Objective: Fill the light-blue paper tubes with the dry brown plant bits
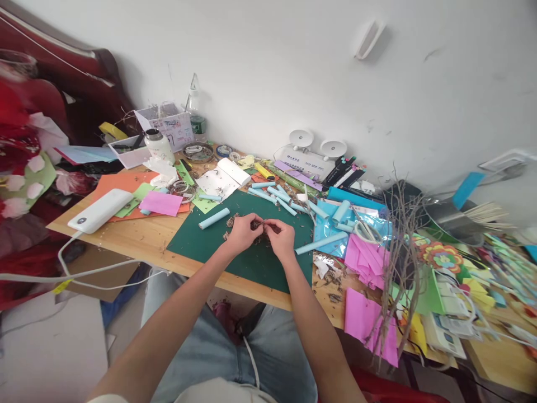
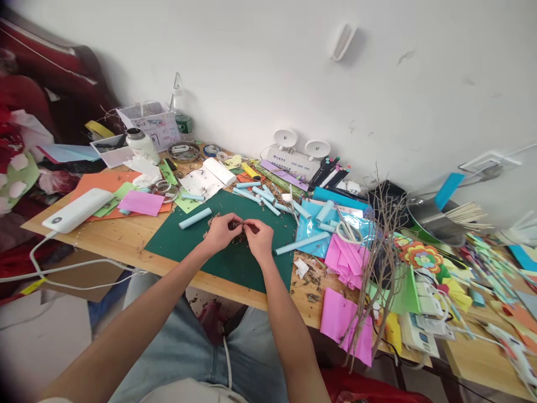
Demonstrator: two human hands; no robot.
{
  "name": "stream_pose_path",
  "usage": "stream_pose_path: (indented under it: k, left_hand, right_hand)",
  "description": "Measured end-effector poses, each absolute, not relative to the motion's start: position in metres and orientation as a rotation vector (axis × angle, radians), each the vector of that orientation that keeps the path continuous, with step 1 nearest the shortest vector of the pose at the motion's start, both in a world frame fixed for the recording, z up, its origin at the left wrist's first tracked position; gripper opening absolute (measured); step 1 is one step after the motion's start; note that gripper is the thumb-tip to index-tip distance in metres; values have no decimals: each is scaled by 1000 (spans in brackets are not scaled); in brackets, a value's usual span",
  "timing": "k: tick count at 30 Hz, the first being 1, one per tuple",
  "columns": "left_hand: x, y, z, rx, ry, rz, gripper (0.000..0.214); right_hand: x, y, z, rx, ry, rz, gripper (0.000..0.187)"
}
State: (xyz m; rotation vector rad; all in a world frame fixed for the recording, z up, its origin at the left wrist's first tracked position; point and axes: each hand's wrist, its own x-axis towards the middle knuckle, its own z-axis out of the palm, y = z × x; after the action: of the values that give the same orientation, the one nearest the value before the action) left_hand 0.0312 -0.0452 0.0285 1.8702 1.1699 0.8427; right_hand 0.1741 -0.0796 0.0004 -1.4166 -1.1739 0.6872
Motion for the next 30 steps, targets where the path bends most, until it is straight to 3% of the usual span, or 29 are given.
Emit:
stream_pose_path:
  k: [7, 13, 18, 25, 30]
  left_hand:
    - [40, -41, 11, 1303, 1002, 981, 29]
    - [36, -39, 16, 1746, 1091, 893, 18]
    - [32, -39, 25, 2099, 1139, 748, 25]
    - [25, -40, 27, 1942, 1092, 780, 19]
    - [23, -39, 30, 1950, 1099, 802, 20]
  right_hand:
    - [181, -74, 0, -1265, -816, 890, 25]
    - [181, -80, 7, -1302, -1172, 721, 25]
    - [178, -82, 7, -1347, -1231, 741, 23]
    - [181, -78, -4, -1336, -1034, 916, 25]
    - [179, -82, 0, -1393, -1134, 802, 21]
